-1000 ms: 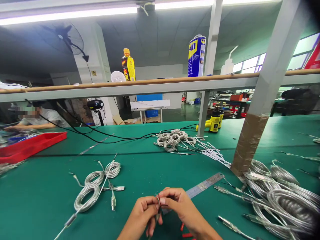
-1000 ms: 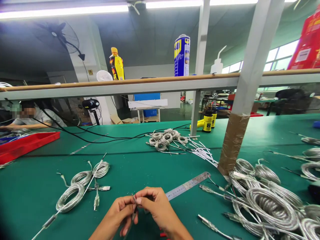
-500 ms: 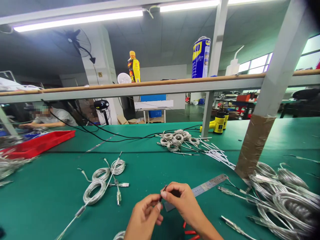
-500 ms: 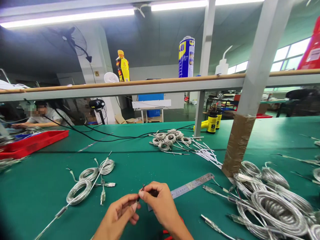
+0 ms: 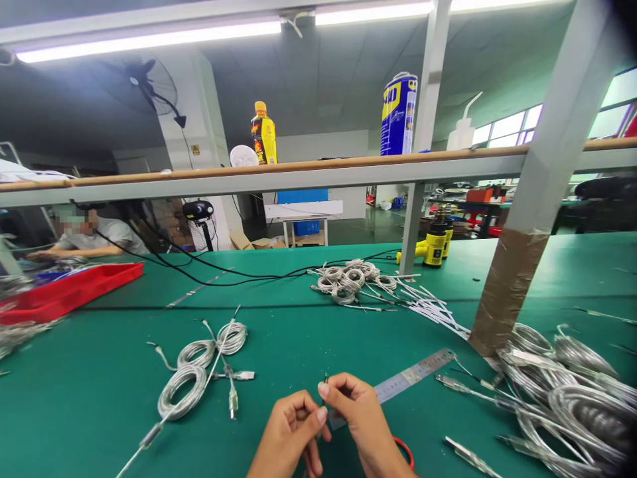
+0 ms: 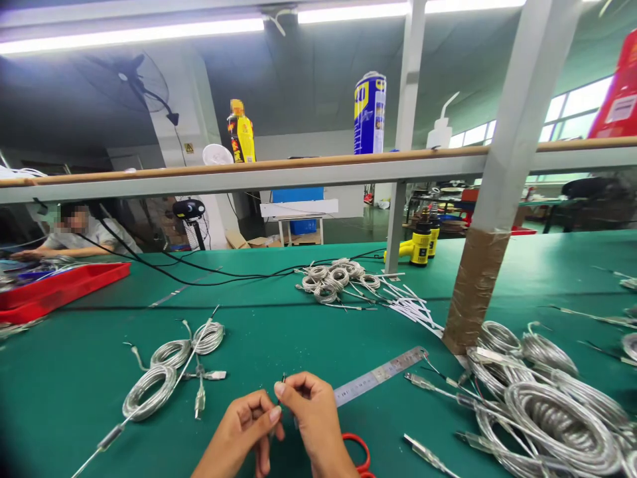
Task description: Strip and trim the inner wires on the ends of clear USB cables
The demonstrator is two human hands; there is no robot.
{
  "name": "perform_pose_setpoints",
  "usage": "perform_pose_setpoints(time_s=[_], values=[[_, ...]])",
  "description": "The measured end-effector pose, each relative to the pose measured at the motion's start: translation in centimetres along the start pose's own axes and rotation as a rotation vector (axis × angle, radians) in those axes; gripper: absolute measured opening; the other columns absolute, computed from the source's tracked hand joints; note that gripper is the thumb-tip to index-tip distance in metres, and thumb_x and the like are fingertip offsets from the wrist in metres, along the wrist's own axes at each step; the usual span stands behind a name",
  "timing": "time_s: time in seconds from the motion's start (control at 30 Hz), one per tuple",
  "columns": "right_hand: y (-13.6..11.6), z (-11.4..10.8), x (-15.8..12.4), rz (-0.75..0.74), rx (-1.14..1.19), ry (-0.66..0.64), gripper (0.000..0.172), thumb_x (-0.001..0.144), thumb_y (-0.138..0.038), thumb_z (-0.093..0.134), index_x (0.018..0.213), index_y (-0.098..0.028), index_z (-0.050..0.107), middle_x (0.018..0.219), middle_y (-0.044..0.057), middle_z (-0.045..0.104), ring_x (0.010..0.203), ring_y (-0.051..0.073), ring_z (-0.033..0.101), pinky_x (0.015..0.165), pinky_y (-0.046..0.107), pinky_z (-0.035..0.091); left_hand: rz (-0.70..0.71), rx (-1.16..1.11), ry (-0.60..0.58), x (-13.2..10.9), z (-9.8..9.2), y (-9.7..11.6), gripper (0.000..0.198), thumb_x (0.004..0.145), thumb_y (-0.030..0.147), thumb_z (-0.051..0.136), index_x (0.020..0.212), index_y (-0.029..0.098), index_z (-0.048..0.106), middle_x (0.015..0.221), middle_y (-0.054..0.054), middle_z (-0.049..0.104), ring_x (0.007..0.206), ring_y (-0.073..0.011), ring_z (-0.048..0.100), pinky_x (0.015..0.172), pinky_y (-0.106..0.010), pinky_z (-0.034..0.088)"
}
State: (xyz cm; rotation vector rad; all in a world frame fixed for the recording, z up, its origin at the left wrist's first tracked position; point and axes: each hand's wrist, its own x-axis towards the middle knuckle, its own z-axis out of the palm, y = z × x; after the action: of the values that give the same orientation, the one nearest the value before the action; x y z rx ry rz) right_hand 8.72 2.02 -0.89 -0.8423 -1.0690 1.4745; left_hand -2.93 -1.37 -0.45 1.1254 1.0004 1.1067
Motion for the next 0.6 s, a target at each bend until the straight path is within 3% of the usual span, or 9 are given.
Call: perform_pose_setpoints(time_s=[0.1, 0.27, 0.37, 0.47, 0.6], values=[[-0.3, 0.4, -0.2, 0.050, 0.082, -0.006, 0.029, 0.055, -0.037, 0.072, 0.056, -0.015, 0.053, 0.050, -0.006, 0.045, 0.044, 0.007, 0.036, 0.044, 0.019, 0.028, -0.022, 0.003, 0.012, 0.0, 0.3, 0.2, 0.035, 0.068, 0.048, 0.057, 0.060, 0.015, 0.045, 0.046, 0.002, 0.059, 0.024, -0.0055, 0.047, 0.024, -0.011, 0.028], [-0.7, 0.9, -0.6, -0.089, 0.065, 0.075, 0.031, 0.059, -0.040, 0.069, 0.059, -0.016, 0.049, 0.052, -0.006, 0.045, 0.048, 0.007, 0.038, 0.048, 0.019, 0.032, -0.006, 0.129, 0.074, -0.3, 0.7, 0.8, 0.037, 0.070, 0.051, 0.053, 0.078, 0.014, 0.053, 0.048, 0.003, 0.057, 0.025, -0.0040, 0.044, 0.024, -0.010, 0.025], [-0.3, 1.1, -0.8, -0.112, 0.081, 0.062, 0.034, 0.065, -0.047, 0.063, 0.063, -0.018, 0.045, 0.051, -0.007, 0.040, 0.045, 0.007, 0.035, 0.044, 0.018, 0.030, 0.016, 0.169, 0.135, -0.5, 0.7, 1.0, 0.040, 0.067, 0.052, 0.056, 0.071, 0.012, 0.058, 0.052, 0.002, 0.056, 0.027, -0.0042, 0.045, 0.027, -0.012, 0.029], [0.7, 1.4, -1.0, -0.122, 0.091, -0.007, 0.036, 0.067, -0.052, 0.059, 0.072, -0.018, 0.046, 0.057, -0.006, 0.043, 0.044, 0.006, 0.034, 0.042, 0.017, 0.029, 0.093, 0.186, 0.262, -0.6, 0.4, 1.3, 0.037, 0.066, 0.049, 0.058, 0.070, 0.012, 0.062, 0.066, -0.002, 0.058, 0.030, -0.0031, 0.044, 0.028, -0.014, 0.029], [1.7, 1.8, -1.6, -0.052, 0.032, -0.213, 0.042, 0.065, -0.053, 0.059, 0.081, -0.015, 0.054, 0.064, -0.001, 0.049, 0.047, 0.006, 0.037, 0.044, 0.018, 0.029, 0.201, 0.161, 0.410, -0.7, -0.1, 2.1, 0.029, 0.064, 0.043, 0.063, 0.067, 0.014, 0.066, 0.090, -0.005, 0.057, 0.036, -0.0003, 0.039, 0.029, -0.013, 0.024]])
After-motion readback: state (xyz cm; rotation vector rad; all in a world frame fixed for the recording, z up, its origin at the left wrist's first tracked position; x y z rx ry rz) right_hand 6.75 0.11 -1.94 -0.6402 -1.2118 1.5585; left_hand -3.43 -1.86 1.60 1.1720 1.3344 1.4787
